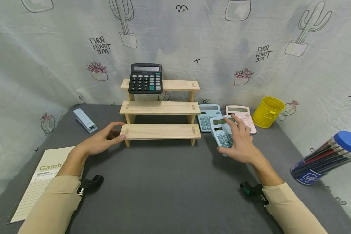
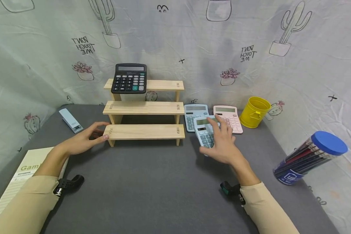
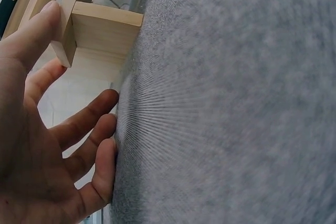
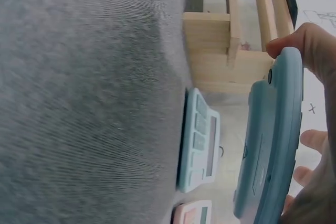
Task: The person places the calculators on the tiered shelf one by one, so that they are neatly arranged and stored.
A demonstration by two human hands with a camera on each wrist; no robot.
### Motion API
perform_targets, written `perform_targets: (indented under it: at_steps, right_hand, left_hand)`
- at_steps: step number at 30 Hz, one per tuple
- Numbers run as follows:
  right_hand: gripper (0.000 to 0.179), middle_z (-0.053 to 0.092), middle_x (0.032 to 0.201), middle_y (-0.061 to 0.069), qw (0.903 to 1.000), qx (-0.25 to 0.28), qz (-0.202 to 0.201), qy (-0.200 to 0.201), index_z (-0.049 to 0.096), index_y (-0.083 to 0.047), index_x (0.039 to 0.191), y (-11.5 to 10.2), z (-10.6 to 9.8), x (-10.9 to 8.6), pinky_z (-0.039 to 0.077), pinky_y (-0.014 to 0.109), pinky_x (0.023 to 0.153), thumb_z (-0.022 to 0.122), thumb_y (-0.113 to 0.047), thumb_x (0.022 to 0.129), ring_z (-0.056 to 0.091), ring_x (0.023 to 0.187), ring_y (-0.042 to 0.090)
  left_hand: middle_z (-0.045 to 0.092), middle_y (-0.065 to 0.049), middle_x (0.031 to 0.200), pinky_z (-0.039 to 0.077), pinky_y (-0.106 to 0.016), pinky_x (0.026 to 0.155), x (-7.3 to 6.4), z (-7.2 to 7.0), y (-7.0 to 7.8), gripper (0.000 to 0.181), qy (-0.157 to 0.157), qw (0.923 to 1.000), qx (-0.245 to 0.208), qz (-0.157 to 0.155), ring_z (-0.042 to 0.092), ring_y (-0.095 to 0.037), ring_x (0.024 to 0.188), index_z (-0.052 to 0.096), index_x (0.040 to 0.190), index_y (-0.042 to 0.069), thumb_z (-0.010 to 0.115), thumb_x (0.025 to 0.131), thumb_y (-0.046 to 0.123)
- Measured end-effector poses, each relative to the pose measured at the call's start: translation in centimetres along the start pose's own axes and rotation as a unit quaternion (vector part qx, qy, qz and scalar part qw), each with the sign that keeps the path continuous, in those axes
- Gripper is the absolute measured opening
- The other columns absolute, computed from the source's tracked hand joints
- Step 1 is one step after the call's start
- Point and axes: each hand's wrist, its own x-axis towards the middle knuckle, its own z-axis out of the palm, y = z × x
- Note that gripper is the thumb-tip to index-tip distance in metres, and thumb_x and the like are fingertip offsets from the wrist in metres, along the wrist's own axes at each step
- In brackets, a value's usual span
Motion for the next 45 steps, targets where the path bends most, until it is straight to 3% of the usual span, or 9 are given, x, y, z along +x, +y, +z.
perform_targets:
  at_steps: [11, 20, 32, 40, 45]
  right_hand:
    - [0.105, 0.013, 0.167, 0.018, 0.9994, 0.000, -0.025, 0.026, 0.026, -0.017, 0.161, -1.1, -0.8, 1.1, 0.028, 0.072, 0.093, 0.083, -0.035, 0.075, 0.024, 0.133, 0.052]
    - [0.100, 0.013, 0.167, 0.019, 0.9976, 0.025, -0.051, 0.041, 0.027, -0.013, 0.160, -2.2, -1.7, 2.3, 0.023, 0.070, 0.102, 0.081, -0.034, 0.079, 0.018, 0.139, 0.050]
    - [0.099, 0.015, 0.167, 0.015, 0.9960, 0.003, -0.083, 0.031, 0.029, -0.018, 0.159, -5.6, -3.1, 5.5, 0.024, 0.068, 0.103, 0.080, -0.037, 0.076, 0.019, 0.140, 0.048]
    - [0.099, 0.014, 0.169, 0.007, 0.9964, 0.004, -0.080, 0.027, 0.030, -0.024, 0.160, -8.1, -3.2, 7.8, 0.030, 0.065, 0.093, 0.081, -0.041, 0.076, 0.021, 0.139, 0.045]
    - [0.097, 0.014, 0.169, 0.005, 0.9962, 0.013, -0.083, 0.023, 0.030, -0.025, 0.160, -9.3, -3.0, 9.3, 0.028, 0.072, 0.094, 0.080, -0.041, 0.078, 0.018, 0.143, 0.043]
  left_hand:
    - [0.046, -0.029, 0.149, 0.049, -0.058, 0.090, 0.0, 0.0, -0.1, 0.074, 0.011, 0.9999, 0.004, -0.002, 0.050, -0.048, 0.132, 0.021, 0.161, 0.027, 0.054, 0.103, 0.057]
    - [0.046, -0.030, 0.148, 0.048, -0.061, 0.093, 0.1, 0.5, -0.3, 0.073, 0.011, 0.9999, 0.000, 0.003, 0.049, -0.049, 0.133, 0.022, 0.161, 0.025, 0.054, 0.103, 0.056]
    - [0.047, -0.030, 0.147, 0.046, -0.064, 0.093, -0.2, 0.0, -0.6, 0.073, 0.014, 0.9998, 0.013, 0.007, 0.048, -0.050, 0.134, 0.021, 0.161, 0.024, 0.053, 0.104, 0.056]
    - [0.047, -0.030, 0.147, 0.048, -0.061, 0.092, -0.3, -0.1, -0.7, 0.072, 0.012, 0.9999, 0.011, 0.005, 0.050, -0.050, 0.132, 0.021, 0.161, 0.024, 0.053, 0.104, 0.056]
    - [0.046, -0.030, 0.148, 0.051, -0.055, 0.087, 0.0, 0.2, -0.4, 0.072, 0.010, 0.9999, 0.001, 0.002, 0.052, -0.049, 0.130, 0.021, 0.161, 0.026, 0.053, 0.103, 0.057]
